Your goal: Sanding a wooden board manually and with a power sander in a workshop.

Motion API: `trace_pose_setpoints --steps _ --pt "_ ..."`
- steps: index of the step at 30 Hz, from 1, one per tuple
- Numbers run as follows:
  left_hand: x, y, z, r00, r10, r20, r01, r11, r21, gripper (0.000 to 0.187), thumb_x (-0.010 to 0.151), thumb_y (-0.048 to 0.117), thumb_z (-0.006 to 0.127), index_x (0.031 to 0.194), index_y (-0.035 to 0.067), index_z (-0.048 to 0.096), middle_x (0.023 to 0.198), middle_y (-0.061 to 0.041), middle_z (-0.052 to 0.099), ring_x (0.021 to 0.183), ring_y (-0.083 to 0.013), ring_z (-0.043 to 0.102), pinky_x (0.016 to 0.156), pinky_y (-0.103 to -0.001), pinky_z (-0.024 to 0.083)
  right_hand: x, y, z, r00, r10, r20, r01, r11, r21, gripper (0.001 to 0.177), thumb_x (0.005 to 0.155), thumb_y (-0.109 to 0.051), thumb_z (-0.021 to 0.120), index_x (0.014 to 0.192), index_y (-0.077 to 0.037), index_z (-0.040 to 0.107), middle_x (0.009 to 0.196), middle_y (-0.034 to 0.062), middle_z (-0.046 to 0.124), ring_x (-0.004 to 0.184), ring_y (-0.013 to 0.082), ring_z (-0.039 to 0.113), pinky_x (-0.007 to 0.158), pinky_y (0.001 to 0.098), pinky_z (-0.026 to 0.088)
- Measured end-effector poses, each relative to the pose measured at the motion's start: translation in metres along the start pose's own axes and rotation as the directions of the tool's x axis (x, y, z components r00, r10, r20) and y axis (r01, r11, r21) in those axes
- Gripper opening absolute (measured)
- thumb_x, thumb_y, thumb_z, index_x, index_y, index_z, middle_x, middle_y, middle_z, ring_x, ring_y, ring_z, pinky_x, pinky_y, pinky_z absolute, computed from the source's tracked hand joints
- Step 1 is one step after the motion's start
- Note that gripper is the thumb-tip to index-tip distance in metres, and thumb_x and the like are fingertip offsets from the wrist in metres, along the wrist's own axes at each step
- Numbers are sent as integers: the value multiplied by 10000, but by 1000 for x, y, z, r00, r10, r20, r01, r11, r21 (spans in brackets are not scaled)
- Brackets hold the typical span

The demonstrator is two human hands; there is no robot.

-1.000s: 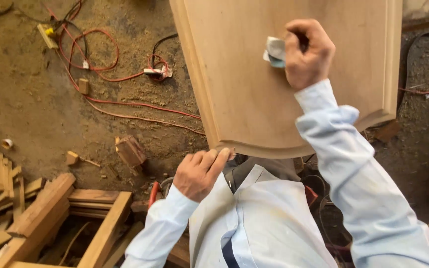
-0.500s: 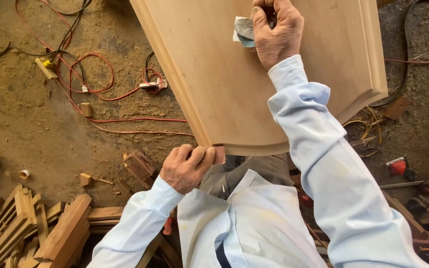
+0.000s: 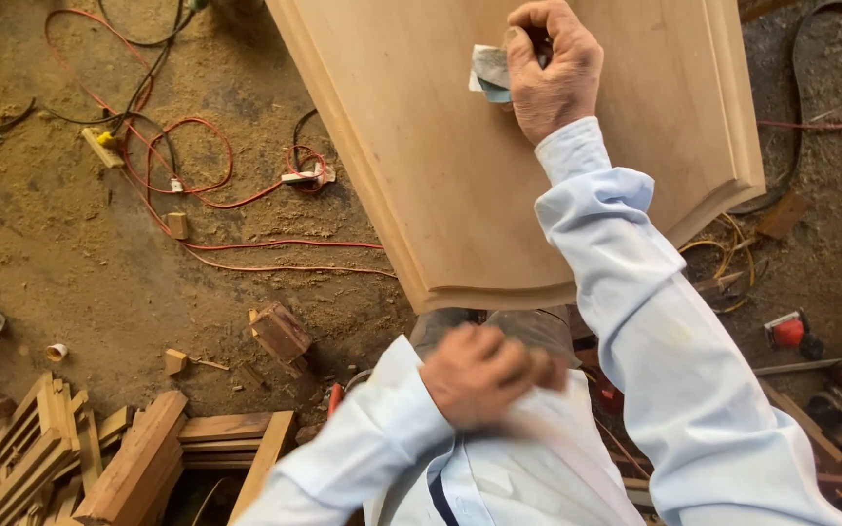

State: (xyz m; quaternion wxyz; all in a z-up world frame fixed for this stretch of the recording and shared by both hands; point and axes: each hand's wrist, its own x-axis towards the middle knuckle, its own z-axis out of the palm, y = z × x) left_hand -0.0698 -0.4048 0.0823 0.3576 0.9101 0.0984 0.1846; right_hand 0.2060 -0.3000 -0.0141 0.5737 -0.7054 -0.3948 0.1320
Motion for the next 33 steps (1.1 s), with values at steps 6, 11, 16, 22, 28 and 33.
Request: trace_pose_setpoints --steps 6,11,16,22,28,33 --pt "-90 -8 -13 962 -268 55 274 951 -146 337 928 60 656 1263 103 658 995 -114 708 799 -311 630 729 -422 530 -19 -15 -3 996 48 82 -52 998 43 108 970 16 576 956 -74 634 841 12 622 737 117 548 670 256 469" --pt "-147 -27 -48 307 -928 -209 704 369 -607 317 950 193 678 1227 40 681 1013 -32 725 892 -143 627 828 -286 554 -158 -80 -3 548 335 767 -629 769 113 325 796 -20 699 1088 -152 750 932 -15 743 838 92 680 766 267 578" --pt "-102 -5 -39 693 -653 -306 554 754 -354 434 990 111 584 1419 54 548 1070 -107 599 966 -256 604 869 -368 517 -241 -118 9 302 333 893 -917 357 177 458 835 -140 817 1242 -7 653 1101 80 733 960 141 667 847 296 595" --pt "-108 28 -44 600 -607 -521 445 794 -414 485 983 378 626 1271 -10 586 1106 -139 598 955 -233 651 847 -329 589 -235 -146 12 553 575 604 -833 360 420 137 922 -91 724 998 20 697 773 77 643 609 142 555 495 295 472" --pt "-104 24 -12 487 -810 -325 290 501 -815 237 934 211 746 1025 56 591 908 -28 593 828 -135 559 752 -261 487 -241 -183 22 932 103 346 -242 890 386 204 997 -161 673 1180 -79 712 1140 108 690 1054 223 694 930 317 576" --pt "-99 0 -23 490 -789 -372 100 474 -875 75 1007 54 628 1064 39 675 1000 -54 625 938 -181 615 829 -348 621 -223 -162 24 938 -13 345 -138 903 408 155 999 -114 658 1138 -76 716 1133 144 703 1024 260 718 908 360 604"
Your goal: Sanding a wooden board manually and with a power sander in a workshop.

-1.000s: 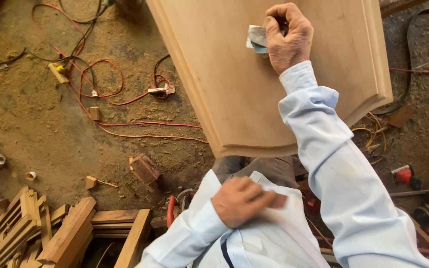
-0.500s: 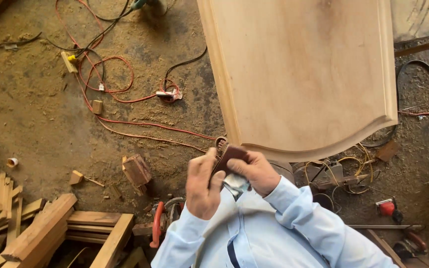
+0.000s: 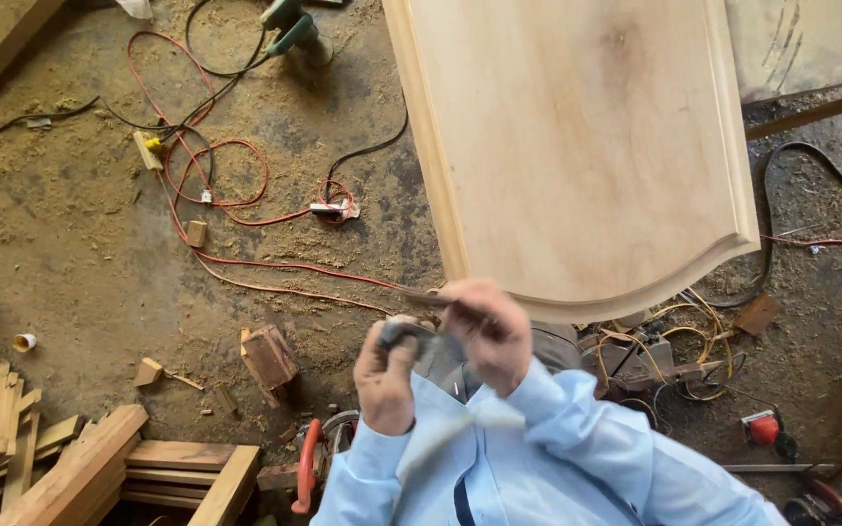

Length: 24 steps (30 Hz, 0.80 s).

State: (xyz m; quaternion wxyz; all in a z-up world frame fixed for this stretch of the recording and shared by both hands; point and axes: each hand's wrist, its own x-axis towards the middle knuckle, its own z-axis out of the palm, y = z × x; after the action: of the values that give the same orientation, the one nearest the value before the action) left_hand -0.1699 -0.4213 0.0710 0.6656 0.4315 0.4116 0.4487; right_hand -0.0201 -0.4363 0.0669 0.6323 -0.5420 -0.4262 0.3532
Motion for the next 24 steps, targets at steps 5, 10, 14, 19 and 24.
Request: trace_pose_setpoints --steps 5,10,14,19,24 --pt "64 -16 -4 992 -47 -115 65 985 161 212 934 46 536 1139 -7 518 618 -155 612 423 -210 636 366 -294 492 87 73 -66 864 126 -487 -205 972 -112 160 986 -176 708 898 -42 699 678 88 600 589 144 538 511 297 472" --pt "122 -61 24 975 -181 -132 218 906 364 140 962 188 538 1012 57 545 688 -100 617 494 -166 596 407 -291 489 209 100 -109 904 -35 -425 -124 932 -341 261 1009 -265 715 843 -73 654 683 42 570 623 139 549 534 313 454" --pt "133 -94 24 984 -84 -157 173 668 723 323 932 394 635 930 96 513 806 -97 618 699 -303 594 629 -436 474 243 143 -132 851 -209 -481 -91 844 -529 333 1042 -358 662 866 -77 628 687 8 568 605 148 529 542 337 463" --pt "73 -101 17 979 -160 -130 206 778 593 370 982 288 639 742 153 392 635 30 434 559 -138 399 534 -309 345 242 128 -118 850 -264 -456 -71 800 -596 355 1070 -343 594 989 -2 648 766 73 623 661 208 594 596 373 501" --pt "163 -89 39 930 -192 -313 319 844 431 321 895 185 669 695 140 422 583 8 509 521 -133 483 537 -304 422 238 128 -123 862 -323 -391 -20 749 -663 395 1105 -261 600 1344 54 599 1098 175 745 951 269 722 827 388 592"
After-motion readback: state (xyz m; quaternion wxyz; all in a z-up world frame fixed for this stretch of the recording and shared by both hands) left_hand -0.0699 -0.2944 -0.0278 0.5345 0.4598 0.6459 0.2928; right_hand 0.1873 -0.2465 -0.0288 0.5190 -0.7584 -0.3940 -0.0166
